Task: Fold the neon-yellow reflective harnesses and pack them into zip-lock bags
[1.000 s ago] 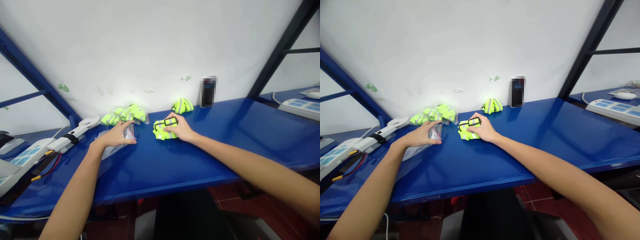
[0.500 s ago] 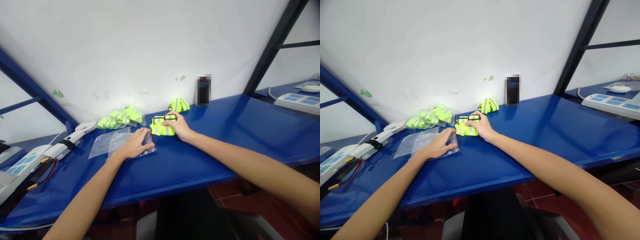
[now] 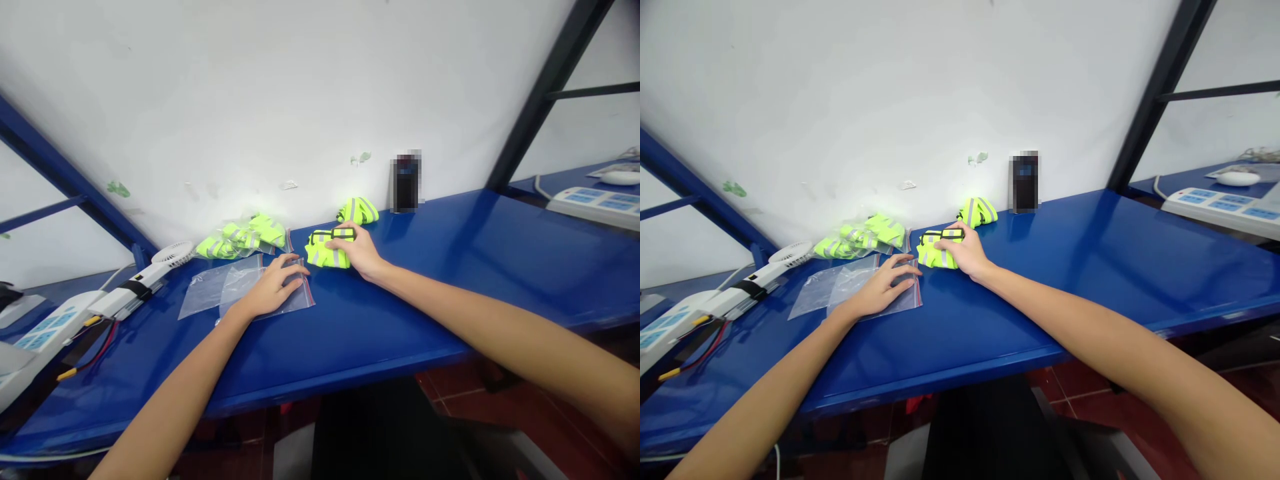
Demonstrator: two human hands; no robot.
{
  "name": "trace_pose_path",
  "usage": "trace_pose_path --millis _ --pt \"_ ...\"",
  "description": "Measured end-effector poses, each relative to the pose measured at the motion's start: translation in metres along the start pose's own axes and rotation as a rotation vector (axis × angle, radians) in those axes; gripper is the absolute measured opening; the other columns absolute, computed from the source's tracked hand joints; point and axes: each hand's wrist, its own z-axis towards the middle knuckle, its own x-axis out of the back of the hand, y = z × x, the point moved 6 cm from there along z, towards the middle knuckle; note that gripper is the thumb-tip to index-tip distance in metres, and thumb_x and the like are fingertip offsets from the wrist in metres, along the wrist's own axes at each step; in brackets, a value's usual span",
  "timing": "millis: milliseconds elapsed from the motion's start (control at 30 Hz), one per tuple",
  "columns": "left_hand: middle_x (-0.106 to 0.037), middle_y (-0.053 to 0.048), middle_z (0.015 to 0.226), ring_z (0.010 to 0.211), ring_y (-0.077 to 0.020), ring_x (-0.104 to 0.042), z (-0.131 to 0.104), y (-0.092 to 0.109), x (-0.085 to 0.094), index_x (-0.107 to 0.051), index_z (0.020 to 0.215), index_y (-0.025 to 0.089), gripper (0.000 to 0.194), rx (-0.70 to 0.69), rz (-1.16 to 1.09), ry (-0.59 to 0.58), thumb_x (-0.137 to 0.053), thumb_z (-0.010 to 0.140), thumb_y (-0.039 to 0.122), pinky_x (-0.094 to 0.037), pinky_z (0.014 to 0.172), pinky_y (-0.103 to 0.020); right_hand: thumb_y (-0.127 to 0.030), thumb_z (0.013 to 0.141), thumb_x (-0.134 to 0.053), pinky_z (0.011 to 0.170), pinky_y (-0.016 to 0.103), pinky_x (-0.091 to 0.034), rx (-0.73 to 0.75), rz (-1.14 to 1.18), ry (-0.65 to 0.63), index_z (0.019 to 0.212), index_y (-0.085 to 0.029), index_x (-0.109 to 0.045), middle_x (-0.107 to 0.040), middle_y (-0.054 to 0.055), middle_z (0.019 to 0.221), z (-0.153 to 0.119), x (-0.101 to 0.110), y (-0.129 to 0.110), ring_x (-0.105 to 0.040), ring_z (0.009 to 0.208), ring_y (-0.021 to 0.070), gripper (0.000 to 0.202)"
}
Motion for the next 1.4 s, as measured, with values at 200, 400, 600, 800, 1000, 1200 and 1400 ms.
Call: trace_pose_path --millis 200,400,600,800,1000,1200,1400 --pt "-0.057 -0.009 0.134 0.123 -0.0269 -0.055 0.003 0.0 0.005 -0.07 0.107 0.026 0.03 0.002 -0.036 0.07 -0.05 0.093 0.044 -0.043 0.105 -0.045 -0.031 0.058 -0.074 0.067 0.031 -0.047 0.03 -0.056 -0.011 0.089 -0.022 -0.057 -0.058 -0.002 0.079 0.0 0.0 0.001 -0.057 0.073 0.0179 0.037" --pt "-0.066 -0.007 0.123 0.114 -0.0255 -0.061 0.004 -0.003 0.007 -0.071 0.097 0.025 0.023 0.015 -0.057 0.135 -0.059 0.088 0.042 -0.045 0.102 -0.043 -0.031 0.058 -0.075 0.072 0.032 -0.048 0.057 -0.093 -0.015 0.09 -0.021 -0.059 -0.061 0.0 0.085 -0.002 -0.002 -0.002 -0.059 0.079 0.0192 0.037" --pt "-0.06 -0.009 0.121 0.116 -0.025 -0.054 0.003 0.009 0.009 -0.063 0.09 0.022 0.022 -0.076 0.047 0.098 -0.048 0.094 0.037 -0.042 0.102 -0.044 -0.031 0.059 -0.076 0.072 0.033 -0.05 0.021 -0.05 -0.037 0.093 -0.021 -0.057 -0.063 0.0 0.085 -0.004 -0.004 -0.001 -0.062 0.079 0.0196 0.041" --pt "-0.06 -0.007 0.093 0.098 -0.0244 -0.051 0.002 0.024 0.008 -0.055 0.088 0.021 0.021 -0.143 0.069 0.043 -0.037 0.096 0.027 -0.046 0.088 -0.041 -0.031 0.059 -0.077 0.072 0.033 -0.051 0.015 -0.019 -0.046 0.094 -0.02 -0.057 -0.064 0.0 0.085 -0.004 -0.005 0.0 -0.063 0.08 0.0196 0.042" --pt "-0.06 -0.008 0.097 0.097 -0.0239 -0.05 0.001 0.022 0.008 -0.054 0.094 0.021 0.024 -0.088 0.061 0.012 -0.032 0.098 0.03 -0.045 0.087 -0.04 -0.031 0.058 -0.077 0.072 0.034 -0.053 -0.026 0.019 -0.061 0.094 -0.021 -0.057 -0.066 0.0 0.084 -0.004 -0.007 0.003 -0.065 0.079 0.0203 0.042" --pt "-0.06 -0.007 0.098 0.093 -0.0207 -0.054 0.0 0.016 0.012 -0.052 0.099 0.021 0.022 -0.081 0.072 0.169 -0.033 0.1 0.03 -0.045 0.085 -0.035 -0.029 0.059 -0.078 0.071 0.034 -0.054 -0.183 0.156 -0.091 0.098 -0.022 -0.055 -0.066 0.002 0.088 -0.001 -0.012 0.022 -0.067 0.079 0.0213 0.046" --pt "-0.063 -0.006 0.098 0.095 -0.0203 -0.056 -0.004 0.024 0.021 -0.054 0.098 0.021 0.017 -0.16 0.112 0.345 -0.037 0.099 0.025 -0.044 0.091 -0.036 -0.027 0.058 -0.078 0.067 0.032 -0.052 -0.16 0.085 -0.148 0.095 -0.022 -0.055 -0.063 0.0 0.084 -0.004 -0.013 0.013 -0.064 0.076 0.0196 0.044"
